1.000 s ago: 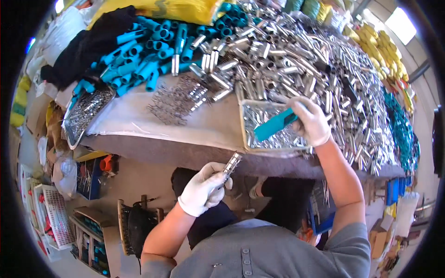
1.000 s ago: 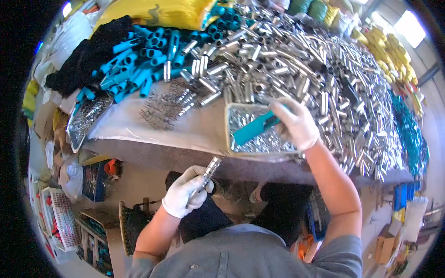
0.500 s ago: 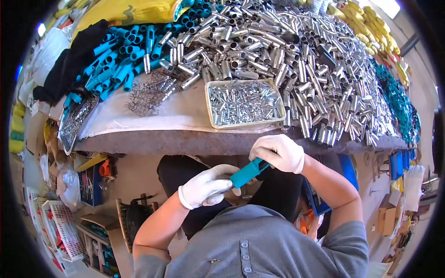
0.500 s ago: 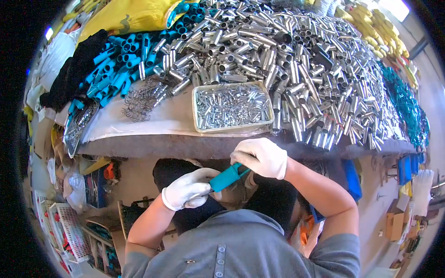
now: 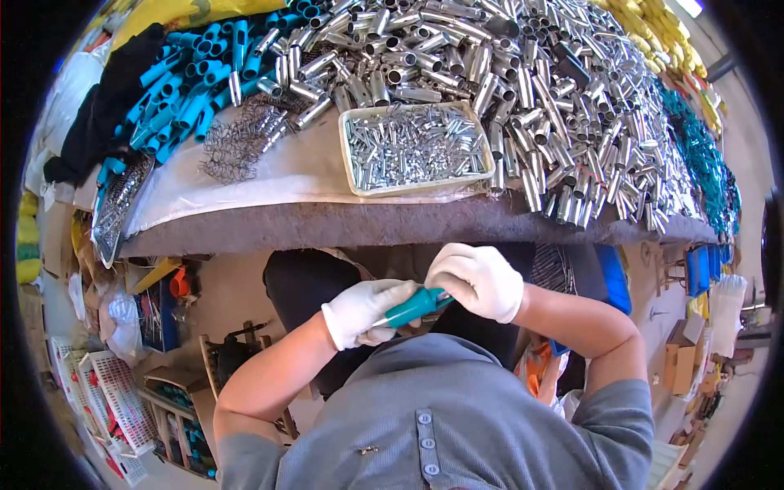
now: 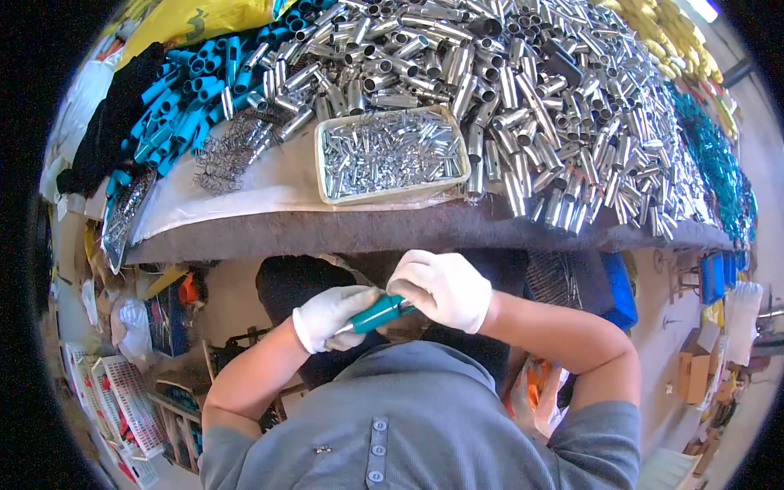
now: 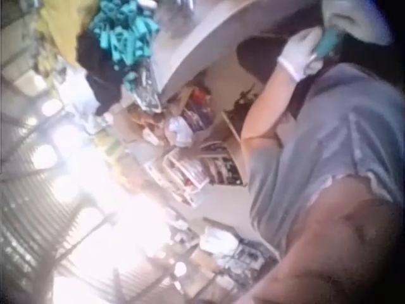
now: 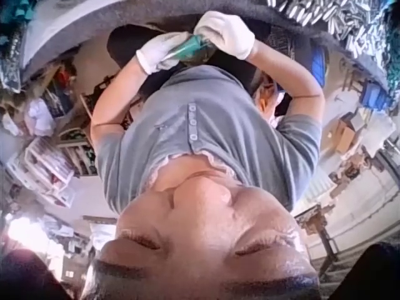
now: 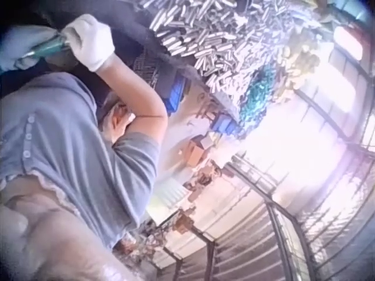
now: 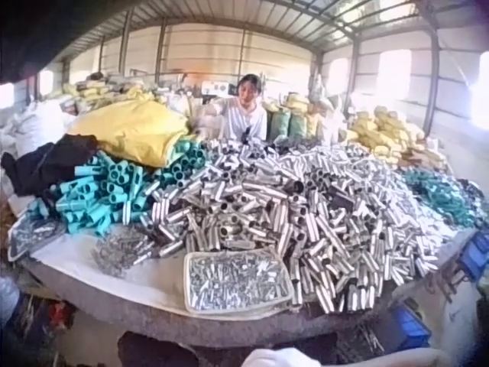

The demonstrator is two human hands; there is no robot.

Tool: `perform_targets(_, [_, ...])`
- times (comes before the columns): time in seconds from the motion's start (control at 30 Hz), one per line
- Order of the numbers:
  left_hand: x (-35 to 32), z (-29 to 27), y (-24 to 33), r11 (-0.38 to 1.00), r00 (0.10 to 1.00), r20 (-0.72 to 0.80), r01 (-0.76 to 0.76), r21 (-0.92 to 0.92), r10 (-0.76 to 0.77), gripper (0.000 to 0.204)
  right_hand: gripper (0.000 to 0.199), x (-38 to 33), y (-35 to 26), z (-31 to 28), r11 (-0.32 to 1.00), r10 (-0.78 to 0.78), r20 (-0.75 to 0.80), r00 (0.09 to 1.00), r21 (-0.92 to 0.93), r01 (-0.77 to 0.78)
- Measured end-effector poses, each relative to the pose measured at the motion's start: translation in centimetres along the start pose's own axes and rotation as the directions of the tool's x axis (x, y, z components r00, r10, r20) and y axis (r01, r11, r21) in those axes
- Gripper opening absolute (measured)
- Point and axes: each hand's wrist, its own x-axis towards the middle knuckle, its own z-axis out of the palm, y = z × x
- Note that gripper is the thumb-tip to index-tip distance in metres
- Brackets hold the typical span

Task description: Assemble metal tubes with plastic handles and small metal pins to create hardware components.

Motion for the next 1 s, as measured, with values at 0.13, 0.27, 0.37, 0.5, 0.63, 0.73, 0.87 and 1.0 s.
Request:
perform_targets(0.13, [0.6,0.0,-0.3,0.999,1.0,-0.005,-0.015,-0.05,0.015,0.046,0.012,-0.1,1.1,1.2,0.963,0.236,0.001,0.972,0.133,-0.234])
perform_targets(0.27, [0.4,1.5,0.2,0.997,0.989,-0.12,-0.078,0.028,0.08,0.045,0.012,0.1,1.1,2.2,0.975,0.213,-0.078,0.974,0.083,-0.207])
perform_targets(0.37, [0.7,1.0,-0.3,0.995,0.992,-0.081,-0.1,-0.009,0.099,0.04,0.013,0.1,1.1,2.7,0.973,0.22,-0.085,0.972,0.085,-0.213])
perform_targets(0.5, [0.7,0.6,-0.8,0.976,0.975,-0.082,-0.211,-0.051,0.206,0.041,0.017,1.7,2.1,1.6,0.989,0.135,0.007,0.991,0.054,-0.135])
perform_targets(0.63, [-0.1,0.9,0.5,0.915,0.913,-0.148,-0.395,-0.079,0.381,0.053,0.019,4.4,4.1,-3.7,0.9,-0.024,-0.349,0.937,-0.416,-0.132])
perform_targets(0.73, [0.0,0.2,0.8,0.881,0.882,-0.194,-0.457,-0.124,0.43,0.051,0.013,5.2,7.8,-7.0,0.762,0.107,-0.386,0.916,-0.56,-0.325])
perform_targets(0.87, [0.3,0.4,1.1,0.851,0.855,-0.27,-0.496,-0.172,0.443,0.046,0.01,6.3,8.2,-7.6,0.634,0.143,-0.252,0.957,-0.72,-0.284])
perform_targets(1.0, [0.5,0.3,1.0,0.818,0.838,-0.318,-0.523,-0.239,0.443,0.04,0.012,6.3,5.7,-7.8,0.67,0.294,-0.332,0.896,-0.598,-0.441])
